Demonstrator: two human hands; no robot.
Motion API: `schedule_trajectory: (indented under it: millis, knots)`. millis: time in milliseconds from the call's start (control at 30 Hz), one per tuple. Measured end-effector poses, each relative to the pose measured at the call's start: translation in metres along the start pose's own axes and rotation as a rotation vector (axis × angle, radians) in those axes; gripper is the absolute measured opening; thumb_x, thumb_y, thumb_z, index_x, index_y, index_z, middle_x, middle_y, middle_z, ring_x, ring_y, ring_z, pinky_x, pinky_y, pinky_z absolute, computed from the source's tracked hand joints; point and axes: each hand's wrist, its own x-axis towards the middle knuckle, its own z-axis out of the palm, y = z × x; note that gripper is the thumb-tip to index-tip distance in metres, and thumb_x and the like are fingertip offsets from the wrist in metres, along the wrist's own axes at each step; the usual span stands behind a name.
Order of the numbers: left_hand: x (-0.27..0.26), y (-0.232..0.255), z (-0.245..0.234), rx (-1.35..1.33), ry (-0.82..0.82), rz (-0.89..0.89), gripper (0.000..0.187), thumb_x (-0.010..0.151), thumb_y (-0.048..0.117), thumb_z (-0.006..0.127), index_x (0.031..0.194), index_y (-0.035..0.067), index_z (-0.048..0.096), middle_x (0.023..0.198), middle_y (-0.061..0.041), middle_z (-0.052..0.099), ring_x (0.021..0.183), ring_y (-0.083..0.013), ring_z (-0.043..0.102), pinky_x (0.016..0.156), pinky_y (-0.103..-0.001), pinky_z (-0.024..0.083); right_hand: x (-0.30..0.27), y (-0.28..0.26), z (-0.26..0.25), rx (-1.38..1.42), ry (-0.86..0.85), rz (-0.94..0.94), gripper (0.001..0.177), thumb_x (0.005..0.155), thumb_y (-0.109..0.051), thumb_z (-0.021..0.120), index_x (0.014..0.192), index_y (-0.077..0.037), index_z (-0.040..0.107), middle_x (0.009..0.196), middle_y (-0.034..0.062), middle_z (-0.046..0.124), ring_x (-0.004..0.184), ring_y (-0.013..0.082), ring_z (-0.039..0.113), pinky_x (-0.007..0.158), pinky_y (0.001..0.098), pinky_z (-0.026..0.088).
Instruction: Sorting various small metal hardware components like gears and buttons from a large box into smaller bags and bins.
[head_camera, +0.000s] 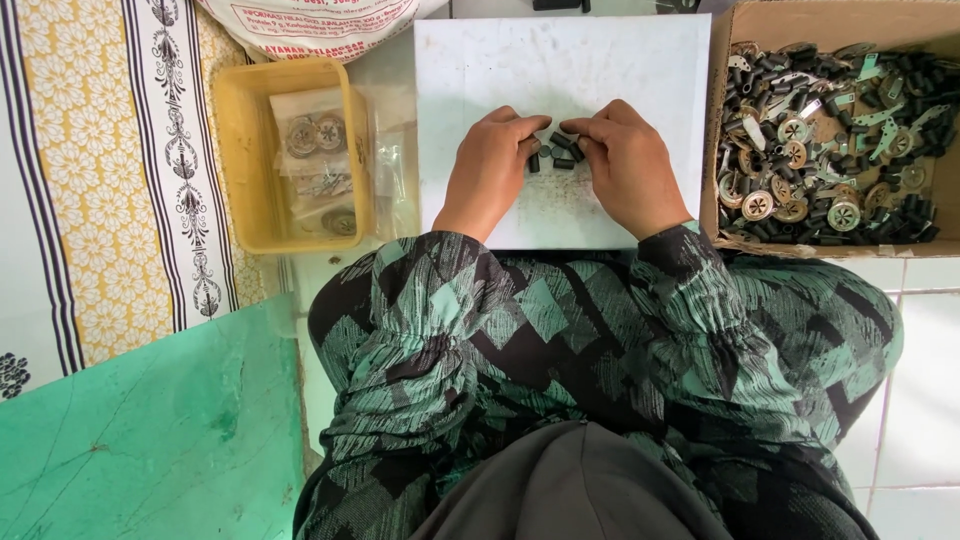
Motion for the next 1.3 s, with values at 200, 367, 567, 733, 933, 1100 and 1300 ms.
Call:
schedule_trajectory:
  millis: [200, 367, 567, 733, 933, 1100, 1300]
  knots:
    - [-0.003, 0.017, -0.007, 0.007, 0.012, 0.000, 0.027, 0.106, 0.004, 0.057, 0.131, 0.005, 0.066, 0.095, -0.012, 0.066, 0.085, -0.0280, 0.073, 0.074, -0.037, 0.061, 0.000, -0.006, -0.004, 0.022, 0.006, 0.013, 0.026, 0.102, 0.009, 0.059, 0.123, 0.004, 0.075, 0.097, 0.0173, 0.064, 0.088, 0.0317, 0.070, 0.072, 0.0380, 0.059]
    - [-0.008, 0.033, -0.021, 0.051, 0.080, 0.047, 0.031, 0.107, 0.008, 0.052, 0.137, 0.009, 0.061, 0.104, -0.010, 0.061, 0.086, -0.0263, 0.067, 0.073, -0.037, 0.055, -0.012, -0.003, -0.020, 0.072, -0.001, 0.021, 0.028, 0.104, 0.005, 0.058, 0.129, 0.003, 0.070, 0.103, 0.0154, 0.061, 0.085, 0.0311, 0.065, 0.073, 0.0407, 0.054]
    - [-0.021, 0.077, -0.023, 0.050, 0.189, 0.142, 0.033, 0.111, 0.031, 0.051, 0.140, 0.017, 0.058, 0.119, -0.006, 0.057, 0.097, -0.0220, 0.061, 0.078, -0.037, 0.051, -0.047, 0.030, -0.075, -0.008, -0.033, -0.047, 0.032, 0.108, -0.006, 0.060, 0.140, -0.001, 0.060, 0.119, 0.0155, 0.057, 0.086, 0.0319, 0.060, 0.079, 0.0550, 0.051]
    - [-0.001, 0.135, 0.004, -0.040, 0.183, 0.214, 0.032, 0.111, 0.035, 0.055, 0.139, 0.020, 0.058, 0.126, -0.002, 0.058, 0.109, -0.0198, 0.059, 0.087, -0.035, 0.048, -0.075, 0.095, -0.147, -0.094, 0.021, 0.008, 0.032, 0.110, -0.003, 0.059, 0.141, 0.004, 0.060, 0.122, 0.0241, 0.060, 0.102, 0.0429, 0.062, 0.084, 0.0584, 0.055]
    - [0.070, 0.189, 0.111, -0.036, -0.078, 0.428, 0.038, 0.111, 0.041, 0.053, 0.142, 0.019, 0.055, 0.131, -0.006, 0.064, 0.119, -0.0240, 0.061, 0.104, -0.041, 0.051, -0.109, 0.223, -0.194, -0.163, 0.263, 0.126, 0.025, 0.115, 0.006, 0.066, 0.139, 0.014, 0.067, 0.122, 0.0326, 0.067, 0.098, 0.0490, 0.063, 0.085, 0.0669, 0.058]
    - [0.126, 0.193, 0.241, 0.130, -0.334, 0.425, 0.030, 0.104, 0.021, 0.060, 0.132, 0.010, 0.060, 0.128, -0.010, 0.060, 0.109, -0.0273, 0.066, 0.094, -0.045, 0.057, -0.121, 0.314, -0.168, -0.238, 0.301, 0.192, 0.008, 0.107, 0.002, 0.078, 0.114, 0.003, 0.081, 0.104, 0.0212, 0.074, 0.083, 0.0367, 0.066, 0.072, 0.0520, 0.062]
    - [0.139, 0.125, 0.346, 0.438, -0.452, 0.565, 0.033, 0.084, 0.001, 0.076, 0.115, 0.001, 0.067, 0.112, -0.016, 0.065, 0.102, -0.0360, 0.064, 0.082, -0.050, 0.055, -0.110, 0.322, -0.140, -0.498, -0.001, 0.395, 0.028, 0.090, -0.013, 0.079, 0.117, -0.017, 0.082, 0.113, 0.0159, 0.069, 0.106, 0.0435, 0.059, 0.063, 0.0571, 0.063]
